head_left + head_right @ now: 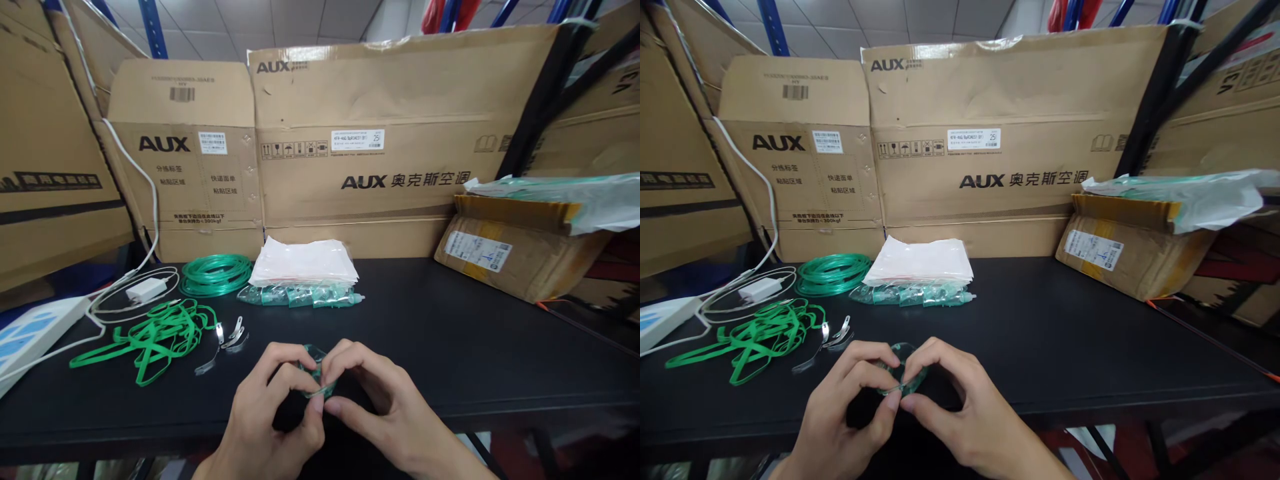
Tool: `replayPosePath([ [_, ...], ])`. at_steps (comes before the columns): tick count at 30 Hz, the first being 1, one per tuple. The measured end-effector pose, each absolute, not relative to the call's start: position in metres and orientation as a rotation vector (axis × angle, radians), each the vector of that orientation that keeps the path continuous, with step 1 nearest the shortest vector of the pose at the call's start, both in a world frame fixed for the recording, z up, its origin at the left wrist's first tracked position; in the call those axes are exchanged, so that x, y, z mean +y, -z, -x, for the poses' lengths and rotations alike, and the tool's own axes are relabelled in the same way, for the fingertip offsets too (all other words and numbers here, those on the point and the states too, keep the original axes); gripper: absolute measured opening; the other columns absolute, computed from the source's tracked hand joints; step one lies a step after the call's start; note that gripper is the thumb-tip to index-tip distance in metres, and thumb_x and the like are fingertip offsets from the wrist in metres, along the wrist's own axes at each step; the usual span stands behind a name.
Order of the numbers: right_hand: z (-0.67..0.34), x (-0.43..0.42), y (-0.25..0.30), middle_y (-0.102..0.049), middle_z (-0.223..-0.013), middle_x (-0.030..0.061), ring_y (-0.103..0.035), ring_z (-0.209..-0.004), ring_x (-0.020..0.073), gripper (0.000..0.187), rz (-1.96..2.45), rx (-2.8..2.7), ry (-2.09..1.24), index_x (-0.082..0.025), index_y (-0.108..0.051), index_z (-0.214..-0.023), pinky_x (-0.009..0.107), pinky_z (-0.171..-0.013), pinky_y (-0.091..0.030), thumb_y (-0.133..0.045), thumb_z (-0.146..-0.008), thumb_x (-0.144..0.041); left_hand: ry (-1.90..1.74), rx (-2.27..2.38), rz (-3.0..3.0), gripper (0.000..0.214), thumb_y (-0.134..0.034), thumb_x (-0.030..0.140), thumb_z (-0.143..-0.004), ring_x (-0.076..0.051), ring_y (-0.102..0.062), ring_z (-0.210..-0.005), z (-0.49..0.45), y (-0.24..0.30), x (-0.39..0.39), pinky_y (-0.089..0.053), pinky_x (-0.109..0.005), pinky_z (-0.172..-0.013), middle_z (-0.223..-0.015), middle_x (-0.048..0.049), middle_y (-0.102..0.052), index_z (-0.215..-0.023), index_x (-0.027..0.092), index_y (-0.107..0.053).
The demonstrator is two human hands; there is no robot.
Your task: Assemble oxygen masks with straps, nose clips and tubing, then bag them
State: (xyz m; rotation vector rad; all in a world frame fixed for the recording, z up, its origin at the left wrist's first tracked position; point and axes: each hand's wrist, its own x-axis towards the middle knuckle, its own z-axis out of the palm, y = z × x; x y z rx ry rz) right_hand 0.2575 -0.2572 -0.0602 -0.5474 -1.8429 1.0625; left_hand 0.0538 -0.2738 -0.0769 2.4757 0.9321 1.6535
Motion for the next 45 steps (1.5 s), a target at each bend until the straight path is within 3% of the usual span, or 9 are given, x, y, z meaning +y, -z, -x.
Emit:
replayPosePath([
  [5, -0.2592, -0.2538, 0.0622, -0.066, -0.101, -0.0007, -0.064, -0.099, 0.0177, 0.019, 0.437, -1.702, -1.264, -0.027, -0.068, -0.102, 0.036, -0.095, -0.049, -0.08, -0.092, -0.016, -1.672, 0.891, -2.335, 0.036, -0.068, 0.008, -0.09, -0.018, -0.067, -0.099, -0.0536, 0.0766, -0.2706, -0.057, -0.026, -0.082, -0.119, -0.0045, -0.065, -0.12, 0.026, -0.06],
  [9, -0.2594, -0.2515, 0.0613, -0.066, -0.1, 0.0, -0.065, -0.1, 0.019, 0.022, 0.396, -1.645, -1.328, -0.026, -0.07, -0.102, 0.038, -0.096, -0.049, -0.086, -0.088, -0.021, -1.626, 0.832, -2.195, 0.04, -0.076, 0.03, -0.097, -0.015, -0.065, -0.088, -0.0516, 0.0765, -0.2685, -0.058, -0.026, -0.08, -0.127, -0.0047, -0.066, -0.133, 0.029, -0.06],
  [12, -0.2581, -0.252, 0.0594, -0.066, -0.097, 0.0006, -0.065, -0.098, 0.0193, 0.018, 0.394, -1.642, -1.309, -0.024, -0.072, -0.097, 0.037, -0.093, -0.05, -0.087, -0.088, -0.024, -1.561, 0.773, -2.201, 0.034, -0.071, 0.041, -0.101, -0.018, -0.068, -0.1, -0.0502, 0.0747, -0.2673, -0.059, -0.026, -0.083, -0.128, -0.0048, -0.069, -0.133, 0.032, -0.064],
  [18, -0.2585, -0.2541, 0.0571, -0.066, -0.093, 0.001, -0.065, -0.091, 0.0183, 0.008, 0.421, -1.714, -1.167, -0.024, -0.076, -0.089, 0.034, -0.085, -0.051, -0.084, -0.09, -0.025, -1.507, 0.739, -2.186, 0.026, -0.065, 0.03, -0.105, -0.018, -0.069, -0.104, -0.049, 0.0721, -0.2671, -0.059, -0.026, -0.089, -0.125, -0.0046, -0.069, -0.132, 0.032, -0.065],
  [27, -0.2591, -0.2578, 0.0567, -0.063, -0.099, 0.0007, -0.063, -0.094, 0.0173, 0.009, 0.472, -1.892, -0.917, -0.027, -0.073, -0.096, 0.032, -0.086, -0.05, -0.072, -0.1, -0.019, -1.45, 0.758, -2.123, 0.025, -0.065, 0.022, -0.105, -0.019, -0.065, -0.117, -0.0476, 0.0729, -0.2666, -0.056, -0.025, -0.094, -0.123, -0.001, -0.068, -0.126, 0.035, -0.065],
  [45, -0.2625, -0.259, 0.0563, -0.059, -0.103, 0.003, -0.061, -0.096, 0.0189, 0.021, 0.448, -1.968, -0.892, -0.027, -0.071, -0.091, 0.032, -0.078, -0.05, -0.058, -0.106, -0.019, -1.451, 0.784, -2.012, 0.031, -0.073, 0.004, -0.093, -0.017, -0.064, -0.098, -0.0506, 0.0732, -0.2658, -0.051, -0.024, -0.086, -0.107, 0.0013, -0.066, -0.107, 0.031, -0.068],
])
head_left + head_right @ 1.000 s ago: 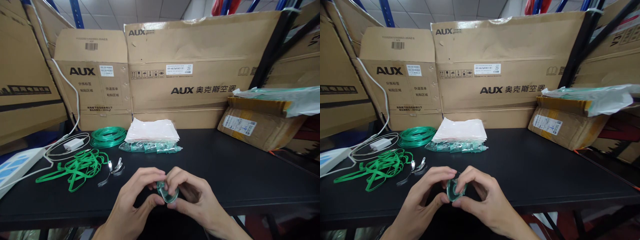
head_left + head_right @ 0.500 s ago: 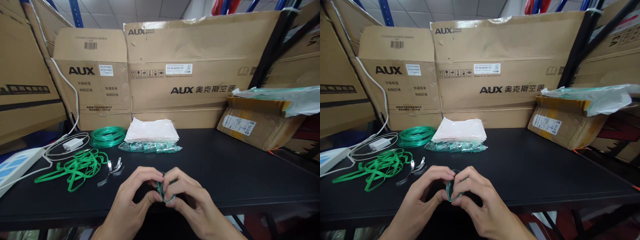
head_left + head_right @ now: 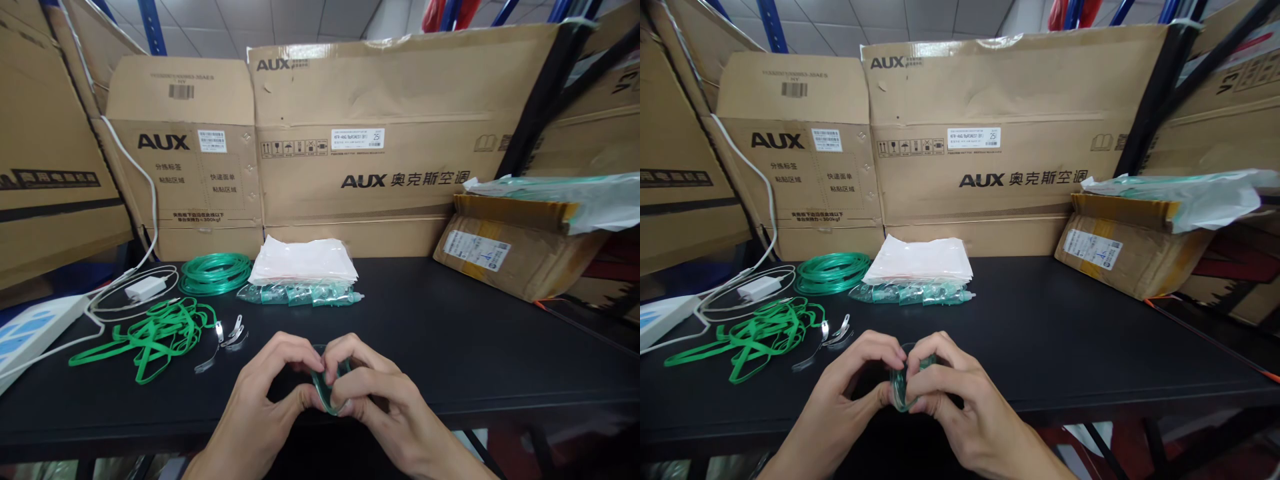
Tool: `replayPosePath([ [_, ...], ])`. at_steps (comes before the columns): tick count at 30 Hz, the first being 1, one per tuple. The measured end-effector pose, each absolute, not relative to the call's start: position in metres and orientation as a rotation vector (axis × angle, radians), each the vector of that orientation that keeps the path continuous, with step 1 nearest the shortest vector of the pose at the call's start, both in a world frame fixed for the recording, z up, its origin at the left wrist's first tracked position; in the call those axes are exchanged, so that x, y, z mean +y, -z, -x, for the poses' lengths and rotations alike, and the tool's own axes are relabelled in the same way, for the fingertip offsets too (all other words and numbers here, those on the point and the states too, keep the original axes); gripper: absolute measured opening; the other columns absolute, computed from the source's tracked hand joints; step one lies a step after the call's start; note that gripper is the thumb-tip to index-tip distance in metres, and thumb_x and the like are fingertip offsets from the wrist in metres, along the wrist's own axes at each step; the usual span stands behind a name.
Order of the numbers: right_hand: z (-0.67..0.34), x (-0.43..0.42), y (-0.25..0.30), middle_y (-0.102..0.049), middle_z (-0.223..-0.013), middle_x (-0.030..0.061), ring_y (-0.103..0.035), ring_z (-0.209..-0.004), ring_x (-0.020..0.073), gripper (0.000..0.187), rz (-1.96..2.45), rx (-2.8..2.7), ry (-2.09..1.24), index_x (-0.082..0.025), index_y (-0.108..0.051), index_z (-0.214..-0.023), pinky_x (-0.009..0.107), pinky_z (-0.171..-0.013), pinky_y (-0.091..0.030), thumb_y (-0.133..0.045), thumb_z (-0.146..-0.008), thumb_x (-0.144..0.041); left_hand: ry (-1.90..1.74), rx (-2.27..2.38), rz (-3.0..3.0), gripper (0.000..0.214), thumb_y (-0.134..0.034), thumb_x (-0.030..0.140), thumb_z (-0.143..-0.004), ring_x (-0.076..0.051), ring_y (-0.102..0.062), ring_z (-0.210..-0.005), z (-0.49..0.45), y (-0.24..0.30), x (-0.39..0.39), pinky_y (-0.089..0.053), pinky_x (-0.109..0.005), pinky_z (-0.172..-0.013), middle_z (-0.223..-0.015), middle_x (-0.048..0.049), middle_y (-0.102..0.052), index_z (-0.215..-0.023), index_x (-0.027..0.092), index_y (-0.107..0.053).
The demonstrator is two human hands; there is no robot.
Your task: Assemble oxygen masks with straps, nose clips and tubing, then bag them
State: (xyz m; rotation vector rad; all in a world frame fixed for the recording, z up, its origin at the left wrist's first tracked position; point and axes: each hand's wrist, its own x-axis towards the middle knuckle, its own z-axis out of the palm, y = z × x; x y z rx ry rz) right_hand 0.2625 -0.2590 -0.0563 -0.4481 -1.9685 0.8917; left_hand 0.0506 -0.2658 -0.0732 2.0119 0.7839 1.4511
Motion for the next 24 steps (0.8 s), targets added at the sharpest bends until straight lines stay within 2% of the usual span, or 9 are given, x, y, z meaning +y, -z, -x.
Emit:
replayPosePath([
  [4, -0.265, -0.258, 0.056, -0.059, -0.105, 0.0031, -0.062, -0.099, 0.0194, 0.021, 0.462, -1.975, -0.96, -0.026, -0.07, -0.086, 0.036, -0.086, -0.05, -0.061, -0.105, -0.021, -1.468, 0.839, -1.961, 0.035, -0.08, 0.004, -0.086, -0.016, -0.061, -0.094, -0.051, 0.075, -0.263, -0.05, -0.024, -0.083, -0.111, 0.0014, -0.065, -0.106, 0.031, -0.071],
  [8, -0.264, -0.256, 0.053, -0.06, -0.104, 0.0034, -0.062, -0.102, 0.0209, 0.023, 0.45, -1.981, -0.999, -0.025, -0.07, -0.083, 0.041, -0.093, -0.049, -0.063, -0.105, -0.026, -1.451, 0.863, -1.944, 0.035, -0.084, 0.005, -0.083, -0.015, -0.06, -0.09, -0.051, 0.075, -0.26, -0.049, -0.023, -0.081, -0.107, 0.0024, -0.065, -0.103, 0.03, -0.071],
  [13, -0.261, -0.258, 0.05, -0.06, -0.099, 0.0024, -0.061, -0.098, 0.02, 0.027, 0.484, -1.963, -1.068, -0.024, -0.069, -0.08, 0.04, -0.094, -0.049, -0.064, -0.105, -0.034, -1.47, 0.876, -1.967, 0.032, -0.085, 0.006, -0.082, -0.016, -0.061, -0.086, -0.05, 0.073, -0.261, -0.051, -0.023, -0.078, -0.106, 0.0009, -0.066, -0.101, 0.028, -0.072],
  [15, -0.259, -0.258, 0.052, -0.06, -0.097, 0.0017, -0.061, -0.096, 0.0192, 0.023, 0.511, -1.921, -1.089, -0.025, -0.07, -0.086, 0.037, -0.093, -0.05, -0.065, -0.104, -0.039, -1.498, 0.849, -2.003, 0.028, -0.082, 0.008, -0.086, -0.015, -0.063, -0.089, -0.05, 0.072, -0.263, -0.052, -0.023, -0.08, -0.107, 0.0007, -0.067, -0.102, 0.029, -0.072],
  [17, -0.257, -0.258, 0.056, -0.062, -0.102, 0.0015, -0.062, -0.099, 0.0188, 0.014, 0.537, -1.824, -1.114, -0.029, -0.071, -0.102, 0.035, -0.094, -0.051, -0.068, -0.102, -0.043, -1.545, 0.809, -2.046, 0.023, -0.079, 0.01, -0.09, -0.016, -0.065, -0.093, -0.05, 0.071, -0.265, -0.053, -0.023, -0.083, -0.106, 0.0007, -0.067, -0.101, 0.028, -0.071],
  [18, -0.256, -0.258, 0.059, -0.062, -0.109, 0.0016, -0.063, -0.104, 0.019, 0.016, 0.541, -1.763, -1.121, -0.032, -0.07, -0.111, 0.035, -0.096, -0.052, -0.07, -0.101, -0.045, -1.569, 0.8, -2.065, 0.022, -0.078, 0.01, -0.091, -0.016, -0.066, -0.095, -0.051, 0.072, -0.265, -0.054, -0.023, -0.084, -0.104, 0.0008, -0.067, -0.1, 0.028, -0.07],
  [20, -0.253, -0.257, 0.065, -0.059, -0.125, 0.0014, -0.062, -0.118, 0.0196, 0.032, 0.538, -1.657, -1.117, -0.039, -0.064, -0.124, 0.033, -0.101, -0.053, -0.077, -0.095, -0.045, -1.624, 0.82, -2.076, 0.021, -0.076, 0.009, -0.091, -0.016, -0.067, -0.094, -0.051, 0.073, -0.267, -0.054, -0.023, -0.085, -0.1, 0.0011, -0.067, -0.098, 0.026, -0.067],
  [22, -0.251, -0.256, 0.069, -0.057, -0.136, 0.0007, -0.059, -0.128, 0.0202, 0.044, 0.531, -1.615, -1.081, -0.043, -0.062, -0.127, 0.031, -0.103, -0.054, -0.085, -0.089, -0.04, -1.661, 0.87, -2.048, 0.02, -0.074, 0.008, -0.092, -0.015, -0.067, -0.09, -0.052, 0.074, -0.268, -0.055, -0.022, -0.081, -0.097, 0.0015, -0.066, -0.097, 0.025, -0.065],
  [24, -0.249, -0.255, 0.071, -0.058, -0.14, 0.0007, -0.059, -0.131, 0.0201, 0.046, 0.537, -1.629, -1.031, -0.042, -0.064, -0.125, 0.03, -0.103, -0.056, -0.088, -0.087, -0.031, -1.664, 0.922, -1.986, 0.015, -0.071, 0.011, -0.094, -0.014, -0.066, -0.083, -0.052, 0.074, -0.268, -0.056, -0.021, -0.076, -0.091, 0.0021, -0.064, -0.095, 0.025, -0.063],
])
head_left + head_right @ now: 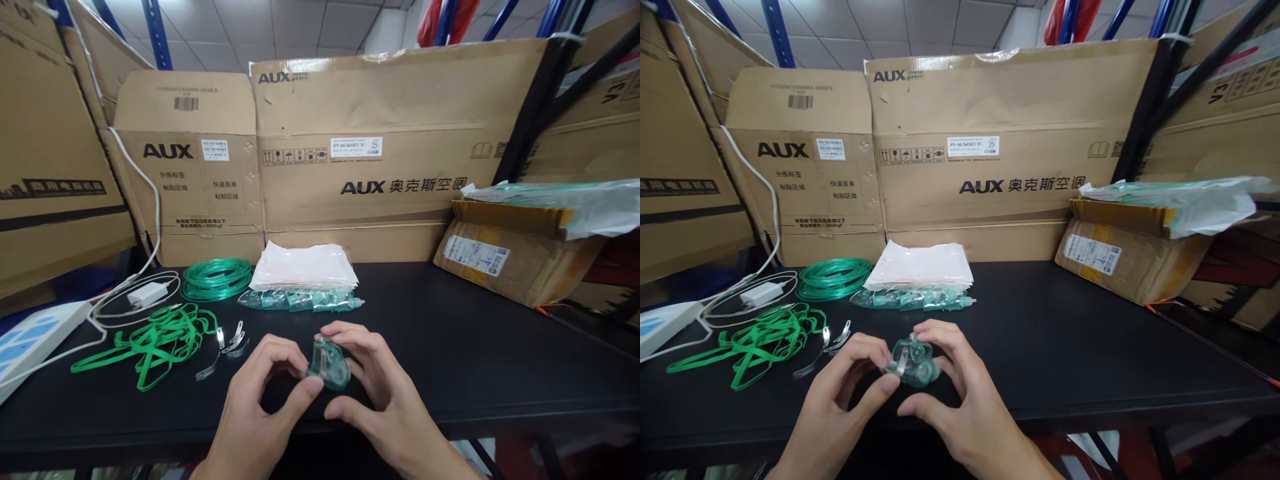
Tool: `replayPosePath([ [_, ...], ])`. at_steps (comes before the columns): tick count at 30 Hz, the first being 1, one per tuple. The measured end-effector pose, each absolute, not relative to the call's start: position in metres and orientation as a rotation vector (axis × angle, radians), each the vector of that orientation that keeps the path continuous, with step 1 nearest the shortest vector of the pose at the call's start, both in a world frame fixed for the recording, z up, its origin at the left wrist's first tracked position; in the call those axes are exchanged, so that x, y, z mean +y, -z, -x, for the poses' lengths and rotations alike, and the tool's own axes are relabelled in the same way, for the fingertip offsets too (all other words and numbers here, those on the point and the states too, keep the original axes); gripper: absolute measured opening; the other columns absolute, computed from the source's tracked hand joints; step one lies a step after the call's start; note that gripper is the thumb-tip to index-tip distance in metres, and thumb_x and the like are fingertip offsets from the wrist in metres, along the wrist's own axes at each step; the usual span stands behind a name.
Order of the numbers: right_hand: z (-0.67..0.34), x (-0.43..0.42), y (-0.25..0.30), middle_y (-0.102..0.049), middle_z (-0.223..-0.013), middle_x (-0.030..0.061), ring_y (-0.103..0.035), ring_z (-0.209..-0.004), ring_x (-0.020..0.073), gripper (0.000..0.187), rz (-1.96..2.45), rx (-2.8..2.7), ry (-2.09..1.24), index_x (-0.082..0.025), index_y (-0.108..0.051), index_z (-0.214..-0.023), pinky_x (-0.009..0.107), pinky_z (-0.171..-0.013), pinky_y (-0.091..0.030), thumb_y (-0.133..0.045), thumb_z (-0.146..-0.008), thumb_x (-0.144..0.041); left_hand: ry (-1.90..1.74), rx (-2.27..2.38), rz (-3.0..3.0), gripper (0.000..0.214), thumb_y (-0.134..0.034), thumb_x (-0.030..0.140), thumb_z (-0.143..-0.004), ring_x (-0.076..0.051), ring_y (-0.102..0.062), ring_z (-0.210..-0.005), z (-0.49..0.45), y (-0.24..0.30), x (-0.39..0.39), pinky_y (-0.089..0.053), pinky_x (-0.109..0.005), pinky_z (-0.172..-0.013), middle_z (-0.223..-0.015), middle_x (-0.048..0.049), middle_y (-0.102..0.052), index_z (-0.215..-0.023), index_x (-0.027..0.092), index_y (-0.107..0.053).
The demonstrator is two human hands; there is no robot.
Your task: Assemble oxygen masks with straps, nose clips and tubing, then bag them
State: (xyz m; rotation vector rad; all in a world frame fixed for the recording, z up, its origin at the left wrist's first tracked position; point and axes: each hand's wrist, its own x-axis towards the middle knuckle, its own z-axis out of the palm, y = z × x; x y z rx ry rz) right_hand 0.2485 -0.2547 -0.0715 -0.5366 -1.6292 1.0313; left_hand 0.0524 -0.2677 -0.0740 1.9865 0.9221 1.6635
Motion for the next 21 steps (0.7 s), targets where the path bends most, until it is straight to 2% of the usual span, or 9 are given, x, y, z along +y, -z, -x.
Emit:
replayPosePath([
  [2, -0.247, -0.254, 0.072, -0.061, -0.139, 0.0011, -0.06, -0.133, 0.02, 0.044, 0.564, -1.637, -0.992, -0.04, -0.066, -0.125, 0.031, -0.106, -0.055, -0.083, -0.09, -0.02, -1.613, 0.964, -1.934, 0.011, -0.067, 0.018, -0.098, -0.014, -0.064, -0.076, -0.052, 0.073, -0.267, -0.055, -0.02, -0.07, -0.085, 0.0025, -0.061, -0.09, 0.023, -0.063],
  [5, -0.247, -0.252, 0.07, -0.068, -0.132, 0.0018, -0.066, -0.128, 0.0198, 0.042, 0.6, -1.657, -0.913, -0.037, -0.068, -0.125, 0.032, -0.108, -0.055, -0.078, -0.092, -0.013, -1.526, 1.027, -1.925, 0.023, -0.061, 0.027, -0.104, -0.014, -0.061, -0.071, -0.051, 0.071, -0.267, -0.051, -0.02, -0.065, -0.078, 0.0013, -0.057, -0.082, 0.021, -0.067],
  [10, -0.25, -0.25, 0.07, -0.076, -0.123, 0.0014, -0.071, -0.119, 0.0196, 0.039, 0.605, -1.832, -0.646, -0.034, -0.072, -0.122, 0.03, -0.105, -0.056, -0.08, -0.09, -0.013, -1.522, 1.018, -1.902, 0.032, -0.059, 0.036, -0.106, -0.012, -0.056, -0.06, -0.049, 0.072, -0.267, -0.044, -0.021, -0.053, -0.073, 0.0005, -0.052, -0.087, 0.02, -0.079],
  [16, -0.251, -0.249, 0.072, -0.078, -0.121, -0.0005, -0.076, -0.11, 0.0174, 0.051, 0.601, -1.966, -0.331, -0.034, -0.063, -0.132, 0.02, -0.099, -0.059, -0.082, -0.088, -0.016, -1.436, 0.984, -1.889, 0.037, -0.059, 0.043, -0.106, -0.008, -0.054, -0.053, -0.047, 0.079, -0.263, -0.041, -0.019, -0.05, -0.075, -0.0001, -0.053, -0.095, 0.021, -0.086],
  [21, -0.266, -0.242, 0.069, -0.079, -0.127, 0.0015, -0.079, -0.109, 0.021, 0.044, 0.661, -2.132, -0.006, -0.035, -0.063, -0.138, 0.024, -0.097, -0.063, -0.073, -0.096, -0.024, -1.366, 1.027, -1.901, 0.038, -0.057, 0.043, -0.104, -0.007, -0.052, -0.053, -0.052, 0.081, -0.26, -0.039, -0.017, -0.047, -0.08, -0.0035, -0.057, -0.095, 0.019, -0.086],
])
